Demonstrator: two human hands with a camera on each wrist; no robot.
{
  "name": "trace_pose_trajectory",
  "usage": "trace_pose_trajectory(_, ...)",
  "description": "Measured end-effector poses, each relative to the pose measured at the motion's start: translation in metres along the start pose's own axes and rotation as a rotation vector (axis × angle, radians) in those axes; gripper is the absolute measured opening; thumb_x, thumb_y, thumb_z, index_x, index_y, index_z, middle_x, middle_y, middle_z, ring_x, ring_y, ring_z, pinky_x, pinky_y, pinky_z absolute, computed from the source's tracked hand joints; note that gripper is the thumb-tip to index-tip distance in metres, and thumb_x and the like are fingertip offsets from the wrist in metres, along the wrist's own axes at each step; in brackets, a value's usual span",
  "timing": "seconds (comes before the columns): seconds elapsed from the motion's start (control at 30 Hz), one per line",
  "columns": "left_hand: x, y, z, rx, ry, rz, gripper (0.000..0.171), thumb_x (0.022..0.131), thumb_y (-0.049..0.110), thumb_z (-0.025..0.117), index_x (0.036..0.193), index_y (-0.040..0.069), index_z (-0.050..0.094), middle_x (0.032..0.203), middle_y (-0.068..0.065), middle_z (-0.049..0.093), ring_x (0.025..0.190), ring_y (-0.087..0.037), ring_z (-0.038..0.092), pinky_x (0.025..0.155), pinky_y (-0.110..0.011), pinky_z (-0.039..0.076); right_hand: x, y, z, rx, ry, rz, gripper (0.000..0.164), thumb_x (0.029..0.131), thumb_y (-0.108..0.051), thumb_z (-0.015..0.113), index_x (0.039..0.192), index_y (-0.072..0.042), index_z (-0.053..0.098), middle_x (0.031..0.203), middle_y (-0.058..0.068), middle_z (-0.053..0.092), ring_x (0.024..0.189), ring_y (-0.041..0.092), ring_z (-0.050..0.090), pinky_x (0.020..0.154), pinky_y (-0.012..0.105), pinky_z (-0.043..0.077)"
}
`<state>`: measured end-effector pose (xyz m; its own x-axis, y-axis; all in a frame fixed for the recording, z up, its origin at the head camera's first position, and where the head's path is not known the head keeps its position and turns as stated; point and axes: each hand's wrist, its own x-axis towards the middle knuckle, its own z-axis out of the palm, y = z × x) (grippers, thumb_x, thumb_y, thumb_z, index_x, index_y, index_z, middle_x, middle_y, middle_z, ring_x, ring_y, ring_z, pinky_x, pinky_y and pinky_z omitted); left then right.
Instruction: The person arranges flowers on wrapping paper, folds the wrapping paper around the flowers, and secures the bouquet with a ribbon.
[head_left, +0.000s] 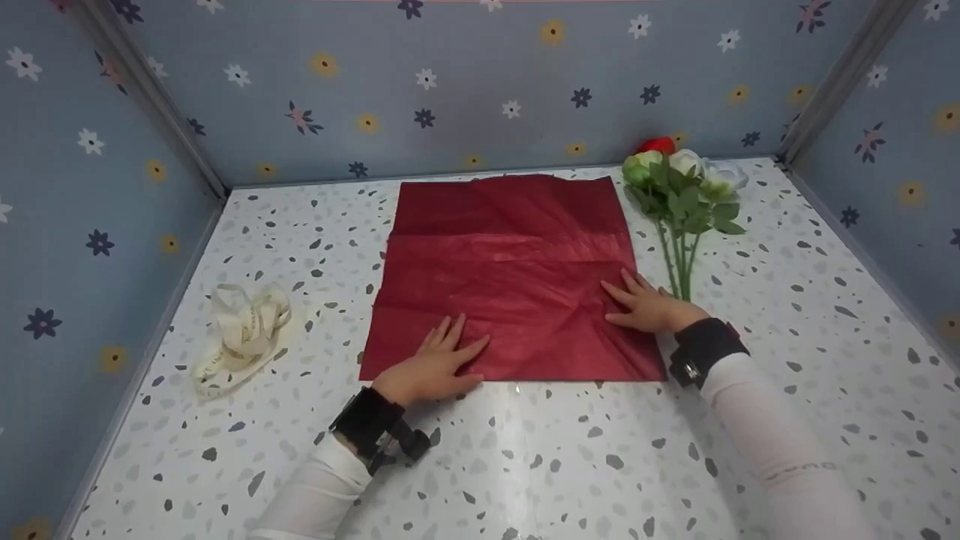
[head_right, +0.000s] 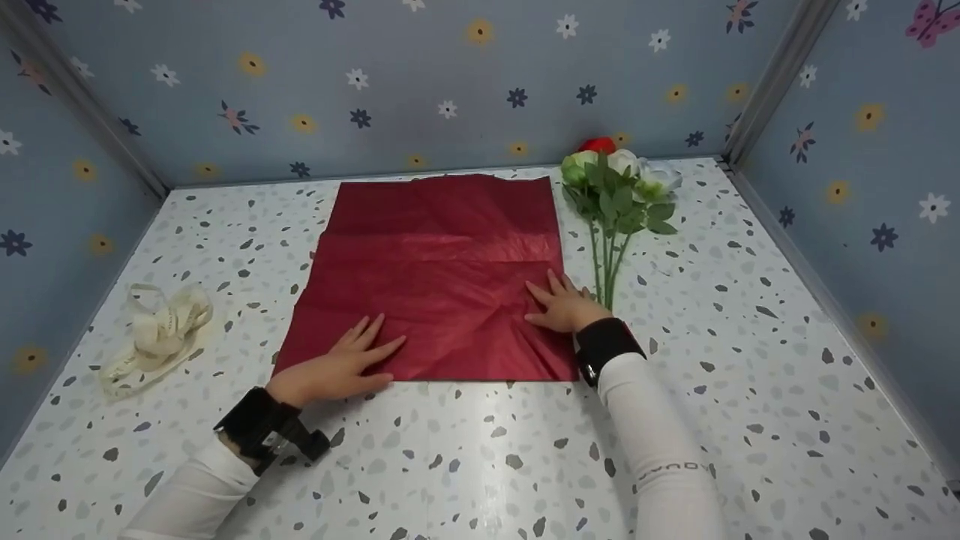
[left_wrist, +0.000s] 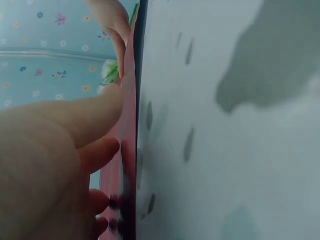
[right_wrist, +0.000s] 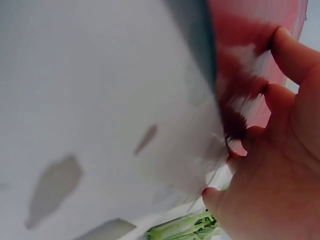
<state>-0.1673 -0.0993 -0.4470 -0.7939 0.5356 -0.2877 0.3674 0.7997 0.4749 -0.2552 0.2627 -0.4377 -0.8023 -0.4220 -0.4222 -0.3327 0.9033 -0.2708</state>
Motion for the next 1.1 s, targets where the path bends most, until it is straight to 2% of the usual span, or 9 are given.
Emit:
trace_pose_trajectory(0.13,0.000,0.006,0.004,0.010,0.029,-0.042,0.059,0.096,0.044,0.047,0.149,0.027,0.029,0.158,-0.021,0.002,0.143,-0.046,-0.006,0.115,-0.057,0.004,0.000,-0.004,0.002,-0.028,0.007,0.019,0.068,0.101,-0.039,0.040,0.152,-0.007,0.009,0.153,0.034,-0.005,0.140,0.052,-0.005,0.106,0.069,0.016)
trace_pose_trajectory(0.33,0.003,0.012,0.009,0.021,0.115,0.033,0.055,0.097,0.041,0.047,0.147,0.020,0.036,0.156,-0.022,0.013,0.144,-0.043,0.003,0.116,-0.056,0.008,-0.001,-0.014,0.003,-0.053,-0.006,0.079,0.068,0.101,-0.041,0.036,0.152,-0.007,0.007,0.153,0.033,-0.005,0.139,0.052,-0.002,0.107,0.067,0.016)
trace_pose_trajectory(0.47,0.003,0.016,0.009,0.039,0.128,0.053,0.053,0.097,0.039,0.048,0.145,0.018,0.039,0.156,-0.022,0.016,0.145,-0.042,0.005,0.116,-0.054,0.007,-0.002,-0.022,0.004,-0.077,-0.002,0.121,0.068,0.102,-0.041,0.034,0.152,-0.005,0.007,0.152,0.035,-0.004,0.139,0.055,0.001,0.108,0.066,0.017)
trace_pose_trajectory(0.63,0.002,0.016,0.012,0.085,0.128,0.017,0.052,0.098,0.039,0.047,0.145,0.017,0.040,0.154,-0.025,0.020,0.143,-0.043,0.011,0.116,-0.054,0.012,-0.003,-0.031,0.007,-0.107,-0.006,0.160,0.067,0.102,-0.042,0.032,0.152,-0.004,0.007,0.151,0.037,-0.001,0.138,0.056,0.003,0.109,0.065,0.017)
trace_pose_trajectory(0.83,0.002,0.015,0.012,0.143,0.151,-0.036,0.051,0.099,0.041,0.043,0.144,0.019,0.042,0.153,-0.025,0.023,0.143,-0.043,0.015,0.114,-0.056,0.016,-0.005,-0.037,0.009,-0.150,0.028,0.195,0.066,0.101,-0.042,0.034,0.152,-0.006,0.011,0.151,0.037,0.007,0.138,0.055,0.011,0.109,0.066,0.015)
trace_pose_trajectory(1.0,0.002,0.013,0.008,0.163,0.167,-0.098,0.051,0.098,0.043,0.043,0.144,0.020,0.042,0.152,-0.025,0.025,0.142,-0.044,0.015,0.113,-0.058,0.017,-0.005,-0.043,0.012,-0.229,0.086,0.196,0.065,0.100,-0.047,0.036,0.152,-0.011,0.020,0.144,0.036,0.024,0.133,0.052,0.024,0.106,0.066,0.019)
trace_pose_trajectory(1.1,0.004,0.010,0.006,0.180,0.187,-0.142,0.051,0.098,0.043,0.042,0.144,0.021,0.042,0.152,-0.026,0.026,0.142,-0.046,0.016,0.111,-0.061,0.018,-0.004,-0.044,0.013,-0.230,0.140,0.173,0.064,0.098,-0.048,0.041,0.150,-0.013,0.027,0.136,0.035,0.031,0.128,0.049,0.029,0.103,0.067,0.022)
